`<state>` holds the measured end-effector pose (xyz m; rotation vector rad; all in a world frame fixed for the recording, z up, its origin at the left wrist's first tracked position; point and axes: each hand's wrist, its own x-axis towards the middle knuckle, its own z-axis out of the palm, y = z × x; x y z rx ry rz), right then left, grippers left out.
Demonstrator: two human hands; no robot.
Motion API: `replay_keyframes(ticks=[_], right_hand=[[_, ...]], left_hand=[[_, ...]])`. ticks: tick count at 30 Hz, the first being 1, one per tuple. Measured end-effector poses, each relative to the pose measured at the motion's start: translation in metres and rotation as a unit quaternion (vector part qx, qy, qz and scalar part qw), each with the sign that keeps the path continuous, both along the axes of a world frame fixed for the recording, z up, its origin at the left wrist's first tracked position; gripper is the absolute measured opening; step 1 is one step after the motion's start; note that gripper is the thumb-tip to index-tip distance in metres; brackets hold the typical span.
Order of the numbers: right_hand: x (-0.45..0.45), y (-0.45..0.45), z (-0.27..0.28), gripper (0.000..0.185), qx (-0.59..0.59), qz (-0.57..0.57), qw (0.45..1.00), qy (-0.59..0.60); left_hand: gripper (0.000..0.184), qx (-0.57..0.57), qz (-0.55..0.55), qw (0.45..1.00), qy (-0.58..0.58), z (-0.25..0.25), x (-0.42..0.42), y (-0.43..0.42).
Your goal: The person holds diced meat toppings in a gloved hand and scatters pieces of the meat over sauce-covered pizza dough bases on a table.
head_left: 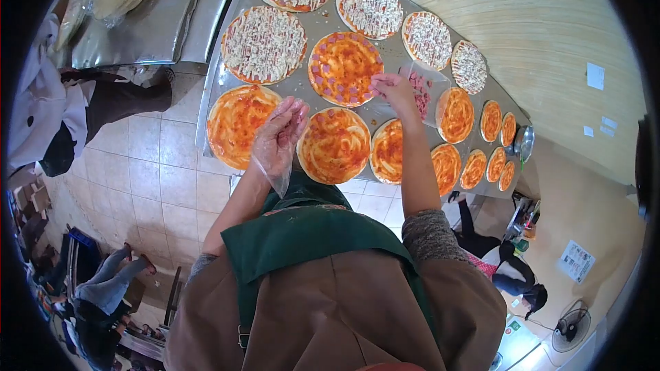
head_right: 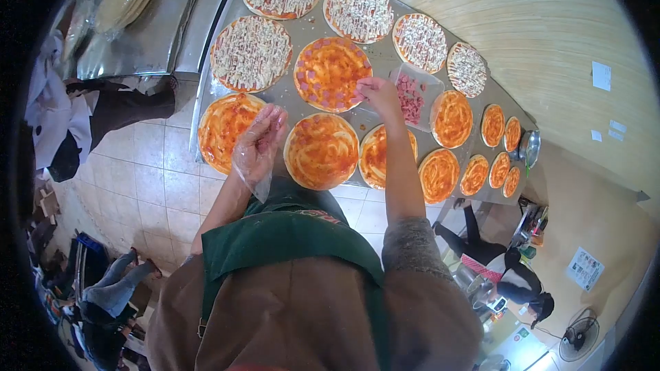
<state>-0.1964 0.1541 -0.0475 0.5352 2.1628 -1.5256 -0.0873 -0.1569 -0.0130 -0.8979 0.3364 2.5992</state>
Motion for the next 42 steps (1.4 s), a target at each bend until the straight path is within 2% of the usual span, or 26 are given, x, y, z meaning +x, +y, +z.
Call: replay_keyframes(ticks=[2,6,9,12,15,18,21,24,27,30,33,36,42], right_hand=[[-0.006,0.005,-0.014,0.021,0.056,0.050,0.997,0.021],[-0.012,-0.002,-0.006,0.015,0.195,0.145,0.969,0.043],[-0.015,-0.006,-0.014,0.013,0.244,0.172,0.949,0.103],[-0.018,-0.014,-0.013,0.017,0.316,0.192,0.926,0.082],[-0.016,-0.023,-0.006,0.021,0.357,0.156,0.918,0.079],[-0.017,-0.016,0.001,0.022,0.337,0.118,0.923,0.142],[-0.021,0.010,-0.009,0.019,0.091,-0.001,0.991,0.095],[-0.022,0.019,-0.005,0.016,-0.058,-0.043,0.996,0.054],[-0.026,0.015,-0.005,0.018,0.014,-0.011,0.999,0.047],[-0.030,0.007,0.002,0.020,0.012,-0.010,1.000,-0.002],[-0.031,0.005,0.004,0.021,0.018,-0.011,1.000,0.004],[-0.027,0.009,-0.001,0.023,-0.066,-0.019,0.998,0.008],[-0.025,0.007,0.000,0.026,-0.049,-0.033,0.998,0.011]], left_hand=[[0.041,-0.007,-0.007,1.000,0.004,0.000,0.000,0.000],[0.040,-0.010,-0.011,1.000,0.002,0.003,0.001,0.000],[0.039,-0.015,-0.013,1.000,0.005,0.002,0.003,-0.002],[0.039,-0.017,-0.013,1.000,0.007,0.000,0.003,-0.002],[0.038,-0.008,-0.009,1.000,0.005,0.001,0.003,-0.001],[0.038,-0.006,-0.005,1.000,0.003,0.001,0.002,-0.001],[0.039,-0.007,-0.003,1.000,-0.002,0.003,0.002,-0.001],[0.041,-0.006,-0.004,1.000,0.003,0.002,0.002,-0.001],[0.042,-0.011,-0.008,1.000,0.009,0.001,0.001,0.000],[0.042,-0.013,-0.011,1.000,0.011,0.003,0.001,0.002],[0.041,-0.015,-0.013,1.000,0.009,0.004,0.001,0.001],[0.041,-0.012,-0.012,1.000,0.007,0.002,0.002,0.000],[0.040,-0.008,-0.007,1.000,0.005,0.003,0.002,-0.001]])
